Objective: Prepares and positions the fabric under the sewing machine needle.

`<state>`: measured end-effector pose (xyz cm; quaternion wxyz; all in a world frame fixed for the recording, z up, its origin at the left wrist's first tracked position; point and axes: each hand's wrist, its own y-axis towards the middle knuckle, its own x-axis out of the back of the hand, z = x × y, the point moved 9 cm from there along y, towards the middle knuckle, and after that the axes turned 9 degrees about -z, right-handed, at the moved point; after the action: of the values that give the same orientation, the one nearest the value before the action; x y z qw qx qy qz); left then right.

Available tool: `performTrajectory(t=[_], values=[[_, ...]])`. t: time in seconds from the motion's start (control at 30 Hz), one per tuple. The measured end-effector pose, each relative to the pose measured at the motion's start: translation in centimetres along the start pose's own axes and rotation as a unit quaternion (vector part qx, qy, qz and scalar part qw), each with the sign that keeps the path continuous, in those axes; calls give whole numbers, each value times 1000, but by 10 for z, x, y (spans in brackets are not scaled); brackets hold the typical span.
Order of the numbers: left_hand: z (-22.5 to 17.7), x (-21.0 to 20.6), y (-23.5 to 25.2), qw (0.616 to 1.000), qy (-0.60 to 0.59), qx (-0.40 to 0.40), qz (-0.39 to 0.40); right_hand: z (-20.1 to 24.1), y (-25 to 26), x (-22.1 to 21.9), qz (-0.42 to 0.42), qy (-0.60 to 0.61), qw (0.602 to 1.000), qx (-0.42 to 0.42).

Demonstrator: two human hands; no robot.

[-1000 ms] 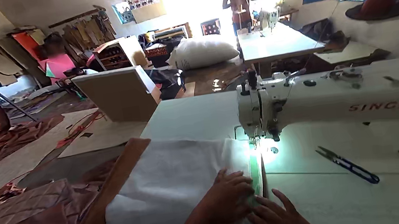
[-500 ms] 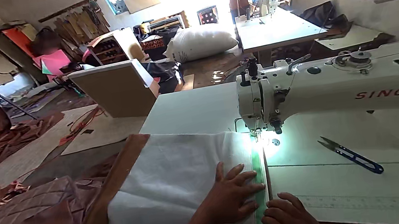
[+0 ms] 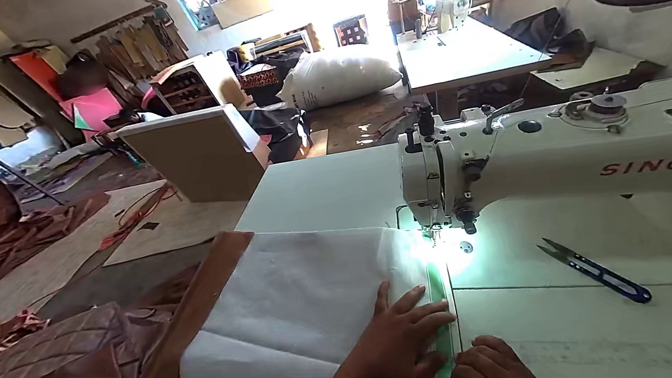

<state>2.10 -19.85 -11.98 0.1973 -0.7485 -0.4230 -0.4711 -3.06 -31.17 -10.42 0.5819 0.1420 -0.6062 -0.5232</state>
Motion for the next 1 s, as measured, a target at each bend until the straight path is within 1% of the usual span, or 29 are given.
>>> performTrajectory(t=[0.1, 0.2, 0.37, 0.6, 0.73, 0.83, 0.9, 1.0], values=[[2, 0, 2, 1000, 0, -5, -11, 0, 6, 0, 43, 6, 999, -18], [6, 2, 9, 1000, 11, 1, -13, -6, 10, -2, 53, -13, 998, -24], [17, 6, 26, 1000, 17, 25, -2, -19, 24, -8, 88, 0, 995, -44], [32, 13, 46, 999, 25, 40, -9, -38, 39, -14, 78, -13, 996, -32], [41, 19, 58, 998, 30, 52, -11, -51, 44, -21, 71, -22, 996, -46], [50, 21, 66, 997, 42, 66, -9, -56, 46, -23, 82, 4, 994, -72], [54, 21, 70, 997, 45, 70, -1, -55, 45, -25, 95, 15, 993, -63], [54, 21, 71, 997, 47, 63, -5, -48, 42, -26, 92, 39, 995, -5]])
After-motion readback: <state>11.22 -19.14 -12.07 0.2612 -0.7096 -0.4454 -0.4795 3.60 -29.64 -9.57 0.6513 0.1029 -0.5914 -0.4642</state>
